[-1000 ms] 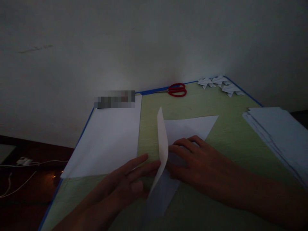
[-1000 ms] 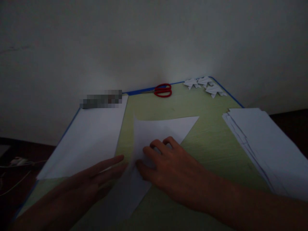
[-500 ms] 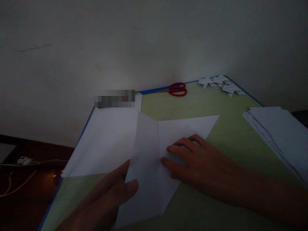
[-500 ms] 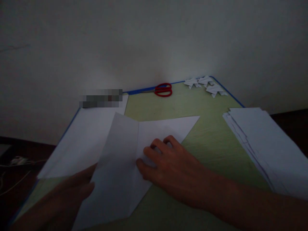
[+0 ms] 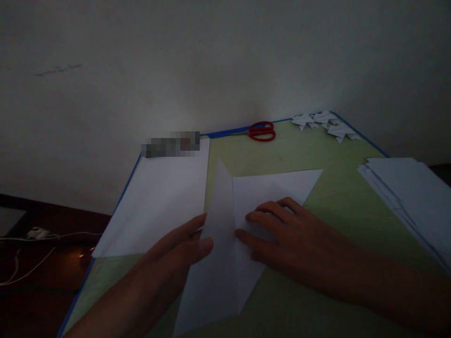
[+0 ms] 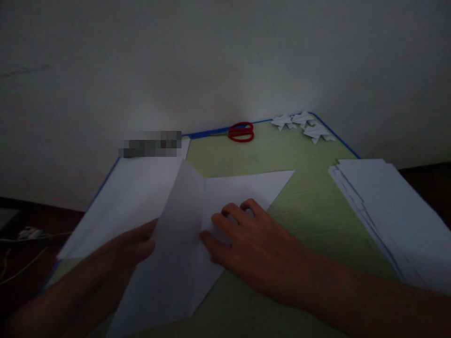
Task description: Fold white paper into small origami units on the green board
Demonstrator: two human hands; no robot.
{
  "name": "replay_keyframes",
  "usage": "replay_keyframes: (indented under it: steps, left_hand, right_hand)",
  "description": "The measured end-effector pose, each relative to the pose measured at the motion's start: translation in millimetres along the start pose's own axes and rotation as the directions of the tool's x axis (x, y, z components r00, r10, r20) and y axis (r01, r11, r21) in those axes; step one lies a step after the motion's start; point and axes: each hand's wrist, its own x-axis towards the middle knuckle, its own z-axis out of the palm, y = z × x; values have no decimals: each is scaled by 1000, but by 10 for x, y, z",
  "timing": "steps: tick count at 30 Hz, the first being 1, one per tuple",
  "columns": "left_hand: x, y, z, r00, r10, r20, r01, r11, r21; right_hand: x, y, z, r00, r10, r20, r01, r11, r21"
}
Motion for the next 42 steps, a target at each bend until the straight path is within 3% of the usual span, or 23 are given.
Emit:
replay_keyframes:
  steps: [11, 18, 22, 25, 31, 37, 42]
  left_hand:
    - [269, 194, 140, 990, 87, 109, -79, 994, -72]
    - [161, 148, 199, 999, 46, 16, -46, 999, -8]
    - [67, 63, 138, 995, 43, -84, -36, 996, 83]
    - [83, 44, 92, 993, 80, -84, -69, 991, 116]
    - [163, 113, 120, 985, 168, -40, -161, 978, 134]
    - [239, 143, 160, 978, 205, 19, -206, 971, 120]
    - [292, 162, 171, 980, 189, 64, -193, 978, 77]
  right_hand:
    - [-12, 5, -7, 1000, -7, -15, 7, 1000, 6]
    - [-13, 4, 22, 1000, 12, -20, -11, 999, 33]
    - [6, -8, 18, 999, 39, 3, -40, 996, 78]
    - [33, 4, -25, 998, 61, 16, -62, 991, 116]
    - [104, 219, -138, 1000, -11, 15, 9, 987, 161]
    - [151, 519, -117, 987, -127, 98, 109, 978, 175]
    - [188, 561, -85, 980, -146, 132, 119, 973, 196]
